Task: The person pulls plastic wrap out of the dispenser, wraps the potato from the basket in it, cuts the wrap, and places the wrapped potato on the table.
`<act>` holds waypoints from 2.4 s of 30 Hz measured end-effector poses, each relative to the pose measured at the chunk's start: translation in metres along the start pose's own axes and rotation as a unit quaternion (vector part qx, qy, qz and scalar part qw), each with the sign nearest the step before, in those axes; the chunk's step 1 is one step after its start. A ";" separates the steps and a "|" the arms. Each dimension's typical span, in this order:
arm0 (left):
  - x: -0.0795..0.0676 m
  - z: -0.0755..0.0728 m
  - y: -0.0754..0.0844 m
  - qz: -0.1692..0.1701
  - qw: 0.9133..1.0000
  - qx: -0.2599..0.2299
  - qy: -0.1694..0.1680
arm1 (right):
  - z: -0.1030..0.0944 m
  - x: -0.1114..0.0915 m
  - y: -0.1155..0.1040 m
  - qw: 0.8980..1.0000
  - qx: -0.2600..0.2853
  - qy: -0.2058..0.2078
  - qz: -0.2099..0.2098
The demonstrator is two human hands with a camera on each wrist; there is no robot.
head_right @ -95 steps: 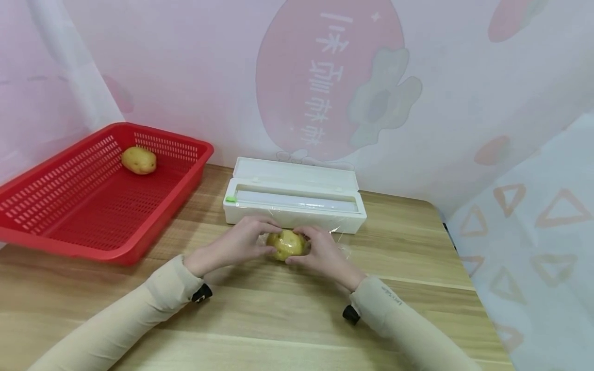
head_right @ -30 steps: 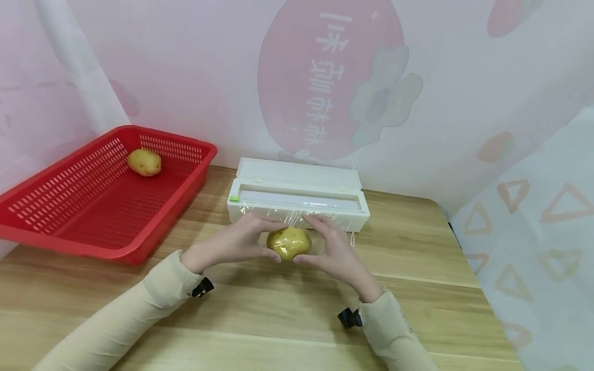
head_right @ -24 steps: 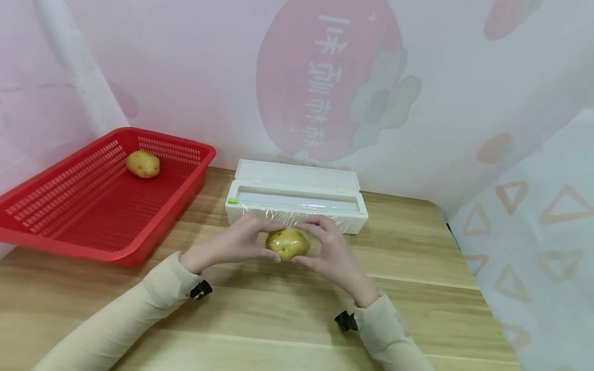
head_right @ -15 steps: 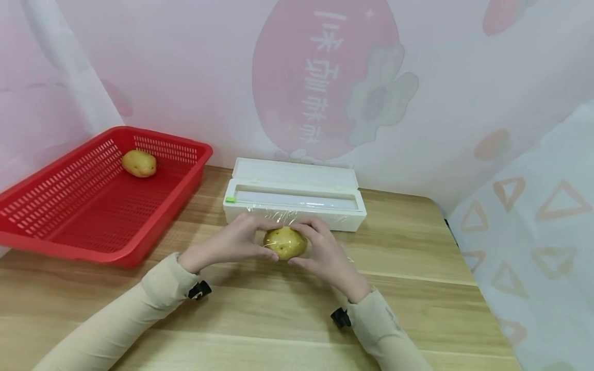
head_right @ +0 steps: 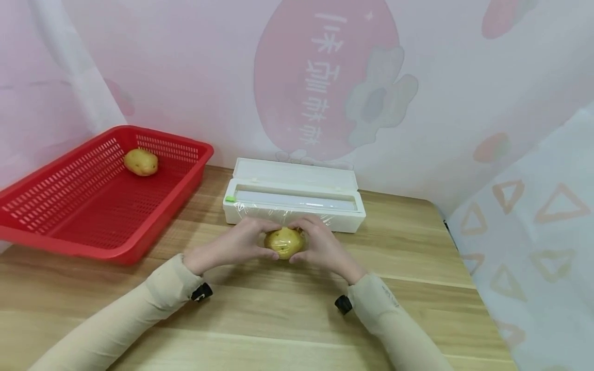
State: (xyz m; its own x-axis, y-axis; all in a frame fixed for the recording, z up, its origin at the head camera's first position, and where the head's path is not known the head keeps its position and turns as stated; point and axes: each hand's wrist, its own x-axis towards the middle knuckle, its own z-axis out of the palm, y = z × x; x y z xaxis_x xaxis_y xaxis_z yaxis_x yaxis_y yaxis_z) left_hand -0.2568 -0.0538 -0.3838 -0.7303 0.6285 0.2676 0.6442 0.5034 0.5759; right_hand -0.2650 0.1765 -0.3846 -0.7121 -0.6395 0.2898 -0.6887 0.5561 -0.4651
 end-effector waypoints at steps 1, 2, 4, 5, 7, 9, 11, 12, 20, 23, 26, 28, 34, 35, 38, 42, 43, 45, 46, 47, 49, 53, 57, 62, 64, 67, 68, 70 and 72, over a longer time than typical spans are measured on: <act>0.000 0.001 0.000 -0.003 1.000 0.012 -0.002 | 0.000 0.002 0.002 1.000 0.001 -0.005 0.001; 0.000 0.002 0.000 -0.008 1.000 0.024 -0.005 | 0.000 0.003 0.003 1.000 0.000 -0.009 0.001; -0.001 0.003 0.002 -0.019 0.998 0.056 -0.014 | 0.001 0.005 0.006 1.000 -0.003 -0.015 0.002; -0.002 0.004 0.004 -0.023 0.997 0.072 -0.018 | 0.002 0.006 0.007 1.000 -0.005 -0.019 0.004; -0.005 0.004 0.008 -0.029 0.995 0.094 -0.022 | 0.003 0.007 0.008 1.000 -0.012 -0.021 0.008; -0.007 0.002 0.013 -0.030 0.994 0.108 -0.015 | 0.004 0.009 0.009 1.000 -0.016 -0.020 0.010; -0.009 0.000 0.017 -0.024 0.992 0.123 0.002 | 0.004 0.011 0.009 1.000 -0.015 -0.020 0.010; -0.010 0.000 0.019 -0.020 0.991 0.132 0.012 | 0.004 0.013 0.009 1.000 -0.011 -0.020 0.010; -0.011 0.003 0.021 0.014 0.977 0.208 0.043 | -0.008 0.017 0.011 0.994 0.060 -0.059 0.072; -0.008 0.005 0.020 0.012 0.974 0.220 0.047 | -0.014 0.018 0.013 0.991 0.083 -0.077 0.073; -0.005 0.007 0.019 0.004 0.972 0.225 0.060 | -0.018 0.018 0.014 0.989 0.099 -0.089 0.070; -0.002 0.008 0.019 -0.002 0.971 0.230 0.068 | -0.020 0.017 0.015 0.987 0.107 -0.093 0.070; 0.002 0.007 0.018 -0.011 0.970 0.227 0.081 | -0.019 0.015 0.019 0.985 0.125 -0.091 0.080; 0.003 0.007 0.018 -0.011 0.971 0.224 0.082 | -0.018 0.015 0.019 0.985 0.126 -0.090 0.082; 0.003 0.006 0.016 -0.011 0.973 0.215 0.086 | -0.018 0.015 0.020 0.983 0.135 -0.090 0.086; 0.003 0.003 0.014 -0.013 0.976 0.204 0.079 | -0.017 0.015 0.018 0.982 0.141 -0.087 0.086; 0.003 0.003 0.013 -0.016 0.977 0.201 0.074 | -0.017 0.015 0.018 0.983 0.140 -0.086 0.086; 0.003 0.002 0.012 -0.023 0.979 0.193 0.066 | -0.016 0.015 0.018 0.983 0.140 -0.082 0.084; 0.003 0.002 0.011 -0.027 0.979 0.190 0.062 | -0.016 0.015 0.017 0.983 0.140 -0.080 0.083; 0.003 0.002 0.010 -0.030 0.980 0.188 0.059 | -0.015 0.015 0.016 0.984 0.139 -0.079 0.082; 0.003 0.002 0.009 -0.035 0.980 0.189 0.055 | -0.015 0.014 0.014 0.985 0.134 -0.077 0.079; 0.003 0.001 0.007 -0.041 0.978 0.200 0.053 | -0.017 0.011 0.007 0.993 0.076 -0.057 0.068; 0.004 0.001 0.007 -0.051 0.976 0.207 0.047 | -0.020 0.006 -0.003 0.999 -0.045 -0.004 0.004; 0.004 -0.001 0.007 -0.061 0.975 0.209 0.041 | -0.015 0.005 -0.012 0.982 -0.154 0.048 -0.096; 0.005 -0.002 0.007 -0.063 0.975 0.208 0.040 | -0.011 0.005 -0.011 0.979 -0.165 0.055 -0.102; 0.005 -0.003 0.008 -0.066 0.977 0.198 0.037 | -0.007 0.006 -0.005 0.986 -0.137 0.056 -0.075; 0.005 -0.004 0.008 -0.067 0.978 0.194 0.036 | -0.006 0.006 -0.002 0.989 -0.118 0.056 -0.065; 0.005 -0.004 0.009 -0.069 0.979 0.188 0.034 | -0.005 0.006 0.004 0.994 -0.076 0.057 -0.049; 0.005 -0.005 0.009 -0.071 0.980 0.182 0.036 | -0.004 0.006 0.009 0.997 -0.042 0.058 -0.038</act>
State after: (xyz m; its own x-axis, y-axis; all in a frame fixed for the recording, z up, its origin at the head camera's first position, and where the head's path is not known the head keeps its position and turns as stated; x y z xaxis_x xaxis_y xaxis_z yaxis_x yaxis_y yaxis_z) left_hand -0.2559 -0.0496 -0.3737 -0.8245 0.4999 0.2652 0.5634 0.7691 0.3016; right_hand -0.2757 0.1800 -0.3838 -0.6646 -0.6190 0.4185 -0.7472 0.5533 -0.3681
